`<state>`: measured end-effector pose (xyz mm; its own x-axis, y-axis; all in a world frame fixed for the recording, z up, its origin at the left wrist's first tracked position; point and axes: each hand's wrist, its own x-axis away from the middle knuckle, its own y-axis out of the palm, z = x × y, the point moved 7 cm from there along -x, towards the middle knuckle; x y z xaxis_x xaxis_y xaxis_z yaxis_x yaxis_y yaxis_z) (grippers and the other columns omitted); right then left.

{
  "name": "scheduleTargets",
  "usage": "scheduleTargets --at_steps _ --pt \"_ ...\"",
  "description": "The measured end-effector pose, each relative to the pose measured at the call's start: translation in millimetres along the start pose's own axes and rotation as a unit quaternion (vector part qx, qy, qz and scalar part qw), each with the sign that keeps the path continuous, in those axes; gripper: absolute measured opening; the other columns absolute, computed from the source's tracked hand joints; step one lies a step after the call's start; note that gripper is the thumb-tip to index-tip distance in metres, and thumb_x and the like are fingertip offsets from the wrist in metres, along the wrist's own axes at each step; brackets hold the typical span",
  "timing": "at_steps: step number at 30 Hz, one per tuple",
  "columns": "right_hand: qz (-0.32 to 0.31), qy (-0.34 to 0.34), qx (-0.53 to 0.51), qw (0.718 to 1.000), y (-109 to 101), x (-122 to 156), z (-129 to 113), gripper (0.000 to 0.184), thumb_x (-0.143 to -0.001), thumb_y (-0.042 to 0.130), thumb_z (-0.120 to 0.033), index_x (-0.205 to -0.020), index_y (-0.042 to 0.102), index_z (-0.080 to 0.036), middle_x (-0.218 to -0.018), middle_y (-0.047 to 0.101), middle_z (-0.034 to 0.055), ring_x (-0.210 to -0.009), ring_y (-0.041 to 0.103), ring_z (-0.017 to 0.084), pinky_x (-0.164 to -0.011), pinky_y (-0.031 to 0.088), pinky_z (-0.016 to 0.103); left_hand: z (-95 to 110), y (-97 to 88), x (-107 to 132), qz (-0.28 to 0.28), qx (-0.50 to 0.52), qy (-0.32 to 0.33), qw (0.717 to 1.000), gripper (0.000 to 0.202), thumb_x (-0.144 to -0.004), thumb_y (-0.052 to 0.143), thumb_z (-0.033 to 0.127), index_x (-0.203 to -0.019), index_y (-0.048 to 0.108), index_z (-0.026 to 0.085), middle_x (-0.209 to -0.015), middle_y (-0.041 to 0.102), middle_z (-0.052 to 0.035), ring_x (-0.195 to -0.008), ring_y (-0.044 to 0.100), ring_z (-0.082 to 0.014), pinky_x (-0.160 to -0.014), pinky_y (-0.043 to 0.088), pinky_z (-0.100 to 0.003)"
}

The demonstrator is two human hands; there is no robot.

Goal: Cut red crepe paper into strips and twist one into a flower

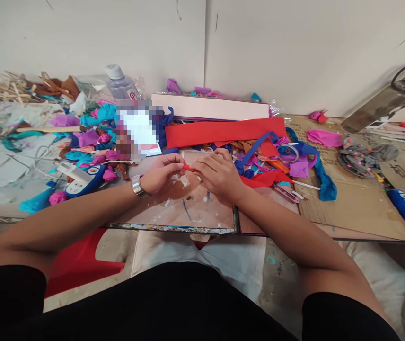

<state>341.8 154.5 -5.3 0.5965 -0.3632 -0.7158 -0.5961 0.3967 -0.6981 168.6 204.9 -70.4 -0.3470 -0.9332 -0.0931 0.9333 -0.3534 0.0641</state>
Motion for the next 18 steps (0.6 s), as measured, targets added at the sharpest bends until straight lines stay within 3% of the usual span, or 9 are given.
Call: scheduleTargets --at_steps 7,11,15,18 --pt "0.044 0.113 -0.09 0.989 5.9 4.7 15.1 0.02 -0.109 0.059 -0.039 -0.108 0.07 -0.022 -0.102 0.079 0.0066 -0.097 0.072 0.023 -0.092 0.049 0.04 -7.0 -0.2 -2.6 0.014 0.057 -0.023 0.998 0.029 -0.082 0.08 0.042 -0.089 0.067 0.017 -0.073 0.064 -0.0005 -0.066 0.057 -0.0114 -0.064 0.045 -0.025" --pt "0.058 0.16 -0.126 0.977 6.4 7.6 21.6 0.023 -0.108 0.059 -0.043 -0.109 0.071 -0.023 -0.099 0.078 0.0052 -0.089 0.07 0.022 -0.088 0.051 0.039 -7.6 0.0 -2.0 0.031 0.092 -0.038 0.995 0.035 -0.079 0.084 0.045 -0.086 0.064 0.018 -0.074 0.063 0.0 -0.066 0.057 -0.0112 -0.063 0.045 -0.024" --pt "0.056 0.163 -0.128 0.977 7.3 7.4 21.8 0.026 -0.107 0.059 -0.045 -0.108 0.071 -0.023 -0.098 0.077 0.0054 -0.087 0.07 0.021 -0.086 0.05 0.039 -5.4 2.8 0.3 0.011 0.044 -0.039 0.998 0.04 -0.083 0.081 0.054 -0.087 0.066 0.017 -0.077 0.064 -0.0017 -0.067 0.058 -0.0117 -0.064 0.046 -0.025" --pt "0.053 0.162 -0.127 0.977 9.2 8.4 21.6 0.025 -0.107 0.06 -0.045 -0.107 0.071 -0.022 -0.096 0.077 0.0052 -0.086 0.07 0.022 -0.086 0.05 0.039 -0.4 6.1 1.4 -0.014 -0.019 -0.02 1.0 0.036 -0.082 0.081 0.05 -0.085 0.068 0.016 -0.076 0.065 -0.0017 -0.066 0.056 -0.0115 -0.065 0.046 -0.026"
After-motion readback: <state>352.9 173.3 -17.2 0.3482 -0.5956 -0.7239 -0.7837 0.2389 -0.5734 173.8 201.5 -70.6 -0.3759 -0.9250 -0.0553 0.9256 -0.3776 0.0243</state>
